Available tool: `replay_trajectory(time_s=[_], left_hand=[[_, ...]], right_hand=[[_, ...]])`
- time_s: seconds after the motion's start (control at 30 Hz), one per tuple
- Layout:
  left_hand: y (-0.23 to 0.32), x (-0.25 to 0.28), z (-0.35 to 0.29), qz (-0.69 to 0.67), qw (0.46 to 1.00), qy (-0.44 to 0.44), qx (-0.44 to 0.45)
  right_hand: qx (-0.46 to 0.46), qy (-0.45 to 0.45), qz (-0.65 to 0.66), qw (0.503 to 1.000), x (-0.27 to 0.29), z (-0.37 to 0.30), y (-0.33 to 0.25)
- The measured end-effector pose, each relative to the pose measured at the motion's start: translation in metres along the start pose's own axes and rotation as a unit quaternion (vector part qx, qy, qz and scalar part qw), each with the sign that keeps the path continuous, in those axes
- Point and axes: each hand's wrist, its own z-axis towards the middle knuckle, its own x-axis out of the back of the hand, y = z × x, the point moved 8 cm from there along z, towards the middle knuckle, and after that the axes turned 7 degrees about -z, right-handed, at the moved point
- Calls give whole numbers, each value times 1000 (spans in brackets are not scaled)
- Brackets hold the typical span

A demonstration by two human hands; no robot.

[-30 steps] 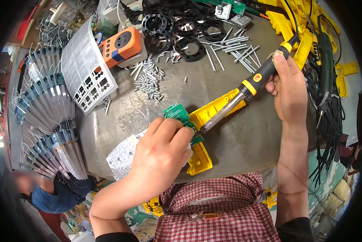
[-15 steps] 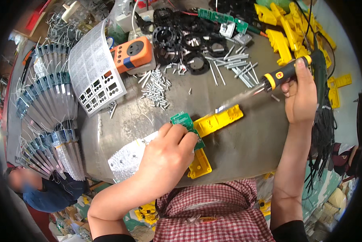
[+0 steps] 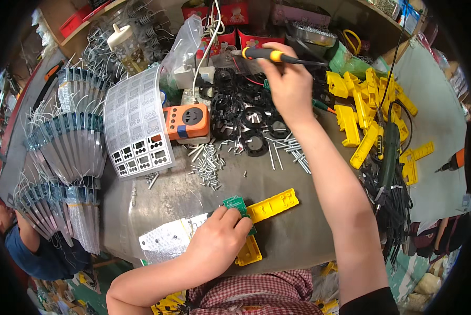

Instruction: Assembling the internal circuitry and outer casing of a handheld electronic device using a screwdriver and soldering iron.

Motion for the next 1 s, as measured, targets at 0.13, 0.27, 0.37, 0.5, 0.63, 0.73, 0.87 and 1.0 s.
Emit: replay_trajectory(time_s=[0.13,0.27,0.37,0.5,0.63,0.73,0.87,1.0], left_hand=[[1,-3,2,-8,1000,-10,-1],[1,-2,5,-41,999,-20,28],[-5,1,2,-44,998,-6,38],[3,3,5,-35,999,6,29],[1,-3,8,-30,999,4,33],[1,-2,7,-4,999,22,45],[6,1,4,2,999,22,33],[6,4,3,11,999,28,38]], right_hand=[[-17,-53,-59,997,-34,2,24],[-7,-214,-250,944,-22,-33,30],[5,-259,-222,940,22,-77,-14],[-71,-276,-267,921,111,-140,-45],[-173,-264,-255,914,192,-177,-47],[-301,-70,-444,841,305,-158,-16],[-223,-136,-611,747,424,-164,69],[-422,-253,-439,752,452,-185,110]])
